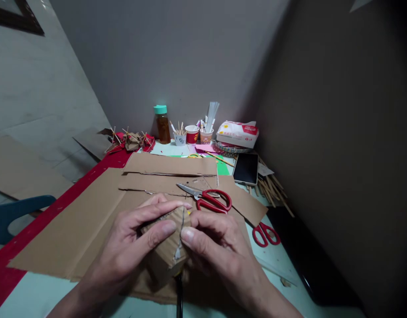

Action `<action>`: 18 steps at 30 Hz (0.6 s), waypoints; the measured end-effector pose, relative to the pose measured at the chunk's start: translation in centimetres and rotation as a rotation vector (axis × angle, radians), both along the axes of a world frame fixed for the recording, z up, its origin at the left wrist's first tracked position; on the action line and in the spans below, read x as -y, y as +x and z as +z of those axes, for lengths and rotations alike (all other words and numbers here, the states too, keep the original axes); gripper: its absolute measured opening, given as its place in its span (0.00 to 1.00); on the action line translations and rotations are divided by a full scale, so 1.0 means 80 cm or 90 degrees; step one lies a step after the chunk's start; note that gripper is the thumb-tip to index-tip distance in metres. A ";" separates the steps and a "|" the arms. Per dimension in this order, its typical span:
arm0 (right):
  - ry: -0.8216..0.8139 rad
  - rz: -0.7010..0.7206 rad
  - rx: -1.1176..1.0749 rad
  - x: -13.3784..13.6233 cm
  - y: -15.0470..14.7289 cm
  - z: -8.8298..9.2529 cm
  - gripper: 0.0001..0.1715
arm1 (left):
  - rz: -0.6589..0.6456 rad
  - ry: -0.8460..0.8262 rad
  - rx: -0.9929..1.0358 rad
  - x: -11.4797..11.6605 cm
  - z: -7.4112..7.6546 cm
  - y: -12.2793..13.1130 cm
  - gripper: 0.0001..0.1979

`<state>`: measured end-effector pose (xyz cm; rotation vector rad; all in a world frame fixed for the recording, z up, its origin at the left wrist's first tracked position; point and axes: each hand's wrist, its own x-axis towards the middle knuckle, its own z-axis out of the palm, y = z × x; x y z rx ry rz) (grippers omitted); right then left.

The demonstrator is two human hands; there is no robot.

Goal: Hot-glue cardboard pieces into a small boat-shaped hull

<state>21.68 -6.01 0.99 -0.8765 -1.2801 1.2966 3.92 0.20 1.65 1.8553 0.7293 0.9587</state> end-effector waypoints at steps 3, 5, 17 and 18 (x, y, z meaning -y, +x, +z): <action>-0.035 0.017 -0.045 0.002 -0.003 -0.004 0.21 | -0.002 -0.037 0.010 0.000 -0.002 -0.002 0.13; -0.048 0.029 -0.061 0.004 -0.006 -0.006 0.24 | -0.010 -0.072 0.016 0.002 -0.003 -0.002 0.12; 0.029 -0.070 0.012 0.001 -0.009 -0.010 0.22 | 0.051 -0.016 0.013 0.014 0.002 0.010 0.13; 0.041 -0.087 0.024 0.001 -0.009 -0.008 0.22 | 0.058 -0.013 0.009 0.016 0.002 0.011 0.13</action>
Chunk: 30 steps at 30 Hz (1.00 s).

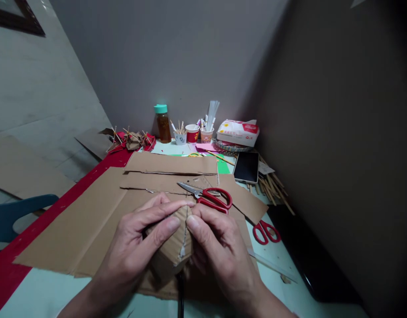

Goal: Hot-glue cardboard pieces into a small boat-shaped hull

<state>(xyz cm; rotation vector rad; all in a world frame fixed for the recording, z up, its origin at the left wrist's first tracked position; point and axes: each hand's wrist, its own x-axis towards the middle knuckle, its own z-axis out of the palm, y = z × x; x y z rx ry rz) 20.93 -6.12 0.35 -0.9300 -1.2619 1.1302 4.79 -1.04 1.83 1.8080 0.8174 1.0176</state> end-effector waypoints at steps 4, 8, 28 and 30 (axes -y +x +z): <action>0.036 -0.033 0.025 0.001 -0.003 0.007 0.21 | 0.003 0.014 -0.018 0.005 0.001 0.000 0.14; 0.051 -0.042 0.016 0.000 -0.003 0.008 0.20 | 0.021 0.030 -0.028 0.005 -0.001 0.001 0.15; -0.021 -0.052 -0.135 -0.019 0.021 -0.001 0.15 | -0.150 -0.588 0.297 -0.023 -0.002 -0.032 0.23; 0.019 -0.159 -0.038 -0.018 0.032 0.006 0.12 | -0.024 -0.587 0.330 -0.027 -0.001 -0.038 0.21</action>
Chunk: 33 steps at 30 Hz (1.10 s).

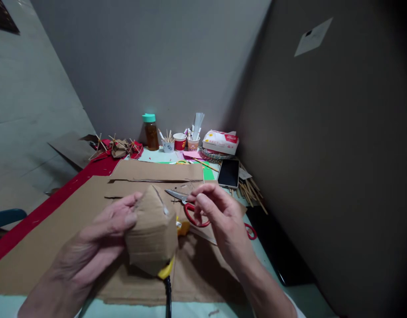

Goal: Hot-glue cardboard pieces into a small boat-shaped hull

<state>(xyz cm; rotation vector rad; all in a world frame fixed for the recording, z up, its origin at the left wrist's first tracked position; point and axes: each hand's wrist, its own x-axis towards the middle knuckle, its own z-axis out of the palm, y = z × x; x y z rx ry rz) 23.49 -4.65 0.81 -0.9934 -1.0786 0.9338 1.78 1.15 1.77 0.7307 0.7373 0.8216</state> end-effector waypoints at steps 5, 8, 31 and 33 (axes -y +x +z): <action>0.019 -0.209 0.240 -0.003 0.034 0.009 0.08 | 0.205 -0.050 0.015 -0.009 0.015 -0.004 0.22; 0.002 -0.269 0.401 -0.006 0.050 0.006 0.05 | 0.242 -0.060 0.017 -0.012 0.020 -0.006 0.19; 0.111 -0.150 0.737 -0.013 0.047 -0.032 0.26 | 0.209 0.086 0.099 0.011 0.009 -0.007 0.17; 0.161 -0.084 0.684 0.000 0.033 -0.019 0.33 | 0.200 0.101 0.097 0.012 0.007 -0.007 0.17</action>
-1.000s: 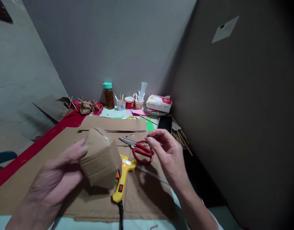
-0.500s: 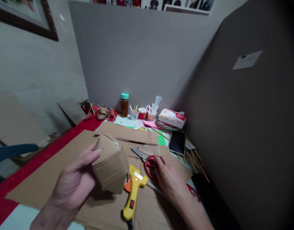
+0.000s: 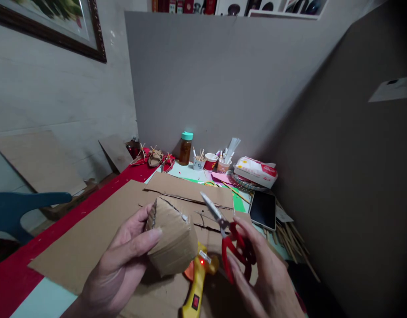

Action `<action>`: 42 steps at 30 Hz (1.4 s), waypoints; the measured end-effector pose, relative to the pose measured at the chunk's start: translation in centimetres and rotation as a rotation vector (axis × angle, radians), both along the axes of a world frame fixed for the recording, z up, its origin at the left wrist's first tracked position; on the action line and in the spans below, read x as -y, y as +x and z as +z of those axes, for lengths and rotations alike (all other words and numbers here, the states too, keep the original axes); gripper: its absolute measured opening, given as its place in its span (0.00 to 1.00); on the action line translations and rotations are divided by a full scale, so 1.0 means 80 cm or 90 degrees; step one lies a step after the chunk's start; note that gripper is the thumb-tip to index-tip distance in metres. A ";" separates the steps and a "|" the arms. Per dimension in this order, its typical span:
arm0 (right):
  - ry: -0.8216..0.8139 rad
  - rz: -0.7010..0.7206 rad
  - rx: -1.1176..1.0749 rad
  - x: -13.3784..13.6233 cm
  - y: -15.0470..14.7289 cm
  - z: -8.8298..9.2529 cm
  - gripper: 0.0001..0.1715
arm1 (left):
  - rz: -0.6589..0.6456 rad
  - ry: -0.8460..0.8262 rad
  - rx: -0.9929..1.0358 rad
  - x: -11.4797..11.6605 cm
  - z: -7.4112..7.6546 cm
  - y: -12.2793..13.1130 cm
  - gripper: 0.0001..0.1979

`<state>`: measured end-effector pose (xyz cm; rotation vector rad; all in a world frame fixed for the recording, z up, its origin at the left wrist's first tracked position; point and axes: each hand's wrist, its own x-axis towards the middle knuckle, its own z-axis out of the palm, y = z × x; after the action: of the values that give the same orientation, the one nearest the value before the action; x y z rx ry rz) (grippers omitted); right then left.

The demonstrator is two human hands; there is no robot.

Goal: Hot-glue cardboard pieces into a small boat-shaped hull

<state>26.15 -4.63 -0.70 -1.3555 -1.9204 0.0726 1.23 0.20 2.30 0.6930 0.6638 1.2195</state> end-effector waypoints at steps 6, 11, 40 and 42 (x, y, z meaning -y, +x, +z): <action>0.019 0.033 -0.027 0.019 -0.029 -0.001 0.40 | -0.012 0.006 0.003 0.006 0.001 0.007 0.17; 0.079 0.033 0.060 0.016 -0.029 -0.009 0.39 | -0.108 0.025 0.010 0.013 0.001 0.011 0.19; 0.091 0.019 0.140 0.024 -0.019 0.012 0.32 | -0.156 0.071 -0.090 0.012 -0.007 0.018 0.20; 0.107 0.027 0.135 0.024 -0.019 0.014 0.31 | -0.152 0.077 -0.100 0.014 -0.012 0.014 0.19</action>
<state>24.61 -6.54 0.43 -1.2509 -2.0794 -0.2147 2.38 -0.94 1.38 0.9484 0.6205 0.9968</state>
